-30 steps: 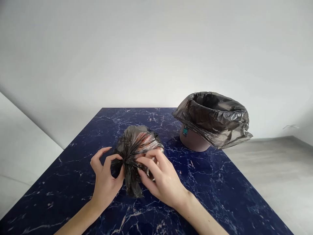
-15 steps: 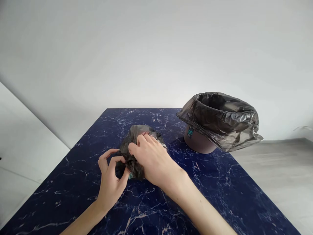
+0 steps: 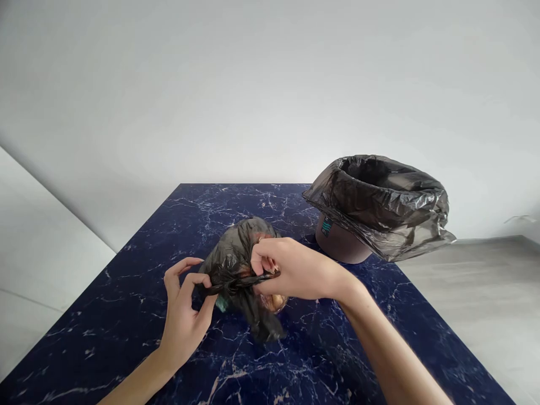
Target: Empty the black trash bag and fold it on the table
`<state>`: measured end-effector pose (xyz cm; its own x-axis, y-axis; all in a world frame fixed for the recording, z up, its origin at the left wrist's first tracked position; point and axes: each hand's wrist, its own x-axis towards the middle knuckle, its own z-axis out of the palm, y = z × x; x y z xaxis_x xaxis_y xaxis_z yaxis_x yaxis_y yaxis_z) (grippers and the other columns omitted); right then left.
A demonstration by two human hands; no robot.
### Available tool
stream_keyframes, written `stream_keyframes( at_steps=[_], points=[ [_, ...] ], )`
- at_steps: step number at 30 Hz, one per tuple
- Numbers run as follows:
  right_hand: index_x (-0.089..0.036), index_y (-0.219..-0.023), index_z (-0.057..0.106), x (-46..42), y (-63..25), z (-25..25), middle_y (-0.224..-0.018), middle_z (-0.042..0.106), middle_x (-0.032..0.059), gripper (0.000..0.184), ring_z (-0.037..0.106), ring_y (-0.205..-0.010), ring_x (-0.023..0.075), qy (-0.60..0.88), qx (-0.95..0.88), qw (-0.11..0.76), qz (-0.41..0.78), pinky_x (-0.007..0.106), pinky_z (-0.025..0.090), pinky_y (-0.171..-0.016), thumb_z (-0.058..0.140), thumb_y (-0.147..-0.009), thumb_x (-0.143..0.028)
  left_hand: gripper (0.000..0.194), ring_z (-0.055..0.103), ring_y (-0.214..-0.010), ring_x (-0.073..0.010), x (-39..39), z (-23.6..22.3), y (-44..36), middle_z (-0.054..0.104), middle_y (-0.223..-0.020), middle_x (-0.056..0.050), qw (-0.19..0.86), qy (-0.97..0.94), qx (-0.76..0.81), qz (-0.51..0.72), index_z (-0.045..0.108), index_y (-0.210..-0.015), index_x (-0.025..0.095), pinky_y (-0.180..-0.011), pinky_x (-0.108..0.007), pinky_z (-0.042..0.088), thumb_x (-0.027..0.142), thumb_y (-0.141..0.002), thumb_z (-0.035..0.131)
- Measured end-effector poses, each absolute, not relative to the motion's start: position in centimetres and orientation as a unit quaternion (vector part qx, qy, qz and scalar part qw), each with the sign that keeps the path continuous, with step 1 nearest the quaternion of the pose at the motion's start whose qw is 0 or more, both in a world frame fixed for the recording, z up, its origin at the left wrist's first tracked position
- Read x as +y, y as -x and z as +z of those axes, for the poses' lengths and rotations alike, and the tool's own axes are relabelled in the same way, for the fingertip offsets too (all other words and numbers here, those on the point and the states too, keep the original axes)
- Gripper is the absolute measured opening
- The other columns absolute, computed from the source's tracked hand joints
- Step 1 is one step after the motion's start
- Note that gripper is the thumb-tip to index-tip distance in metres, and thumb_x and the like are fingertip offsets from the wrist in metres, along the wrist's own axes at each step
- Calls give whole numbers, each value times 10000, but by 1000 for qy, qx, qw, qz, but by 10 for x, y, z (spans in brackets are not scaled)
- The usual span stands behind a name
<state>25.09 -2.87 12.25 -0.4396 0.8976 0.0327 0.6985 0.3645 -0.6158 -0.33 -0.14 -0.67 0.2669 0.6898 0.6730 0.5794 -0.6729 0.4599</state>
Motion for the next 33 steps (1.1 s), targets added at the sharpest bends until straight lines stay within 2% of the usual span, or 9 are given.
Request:
stream_keyframes(
  at_steps=[4, 10, 12, 14, 17, 22, 25, 29, 33],
  points=[
    [-233, -791, 422, -24, -270, 125, -799, 460, -55, 309, 378, -706, 122, 494, -781, 222, 312, 278, 298, -635, 707, -897, -286, 105, 477, -1244, -290, 7, -8, 9, 437, -1263, -112, 115, -765, 426, 468, 505, -941, 258, -970, -517, 540, 199, -1013, 552],
    [-241, -807, 433, -23, -283, 125, -777, 421, -55, 339, 374, -704, 133, 515, -723, 320, 331, 285, 310, -633, 699, -930, -412, 177, 537, -1138, -255, 19, -5, 11, 476, -1195, -93, 218, -710, 469, 479, 499, -904, 260, -791, -363, 586, 360, -1035, 565],
    [-247, -835, 443, -22, -279, 122, -815, 461, -48, 283, 413, -728, 138, 512, -705, 369, 323, 284, 338, -651, 682, -926, -369, 141, 542, -1149, -251, 16, -2, 9, 478, -1206, -92, 217, -723, 448, 480, 497, -939, 264, -814, -366, 584, 344, -1029, 570],
    [-247, -846, 433, -21, -271, 118, -935, 530, -22, 231, 491, -843, 153, 495, -713, 411, 281, 290, 397, -747, 662, -873, -240, 90, 530, -1205, -264, 10, 0, 7, 474, -1249, -102, 188, -757, 408, 475, 509, -1016, 266, -912, -416, 568, 305, -1006, 590],
    [-245, -867, 435, -22, -257, 117, -1114, 596, 12, 260, 549, -1016, 179, 487, -738, 412, 219, 313, 422, -881, 620, -756, -100, 195, 515, -1247, -290, 1, 2, 4, 509, -1271, -114, 116, -817, 345, 448, 531, -1124, 261, -1020, -480, 502, 263, -963, 642],
    [-240, -1059, 578, -31, -243, 126, -994, 648, -1, 341, 595, -920, 177, 500, -743, 400, 192, 310, 457, -820, 647, -760, -91, 133, 601, -1103, -259, -1, 0, 5, 644, -1077, -59, 59, -845, 299, 439, 561, -1056, 262, -989, -439, 483, 214, -980, 659],
    [-221, -963, 687, -33, -244, 131, -933, 700, 16, 64, 637, -876, 184, 506, -710, 452, 190, 318, 484, -801, 662, -922, -263, 93, 635, -1038, -229, 0, 1, 5, 651, -1071, -60, 113, -836, 291, 452, 563, -1018, 254, -908, -384, 538, 179, -995, 614],
    [-217, -884, 750, -28, -251, 130, -968, 739, 58, 442, 686, -938, 213, 539, -592, 563, 205, 355, 521, -875, 507, -1054, -544, 48, 667, -907, -207, -2, 6, 5, 648, -1014, -68, 215, -814, 292, 453, 571, -1025, 243, -780, -341, 577, 201, -1009, 553],
    [-240, -955, 758, -24, -260, 127, -1025, 734, 68, 477, 683, -1009, 225, 547, -552, 609, 159, 397, 515, -959, 448, -1075, -583, 102, 659, -870, -208, -5, 9, 8, 619, -969, -64, 242, -797, 291, 470, 496, -917, 249, -741, -341, 576, 222, -1011, 525]
  ],
)
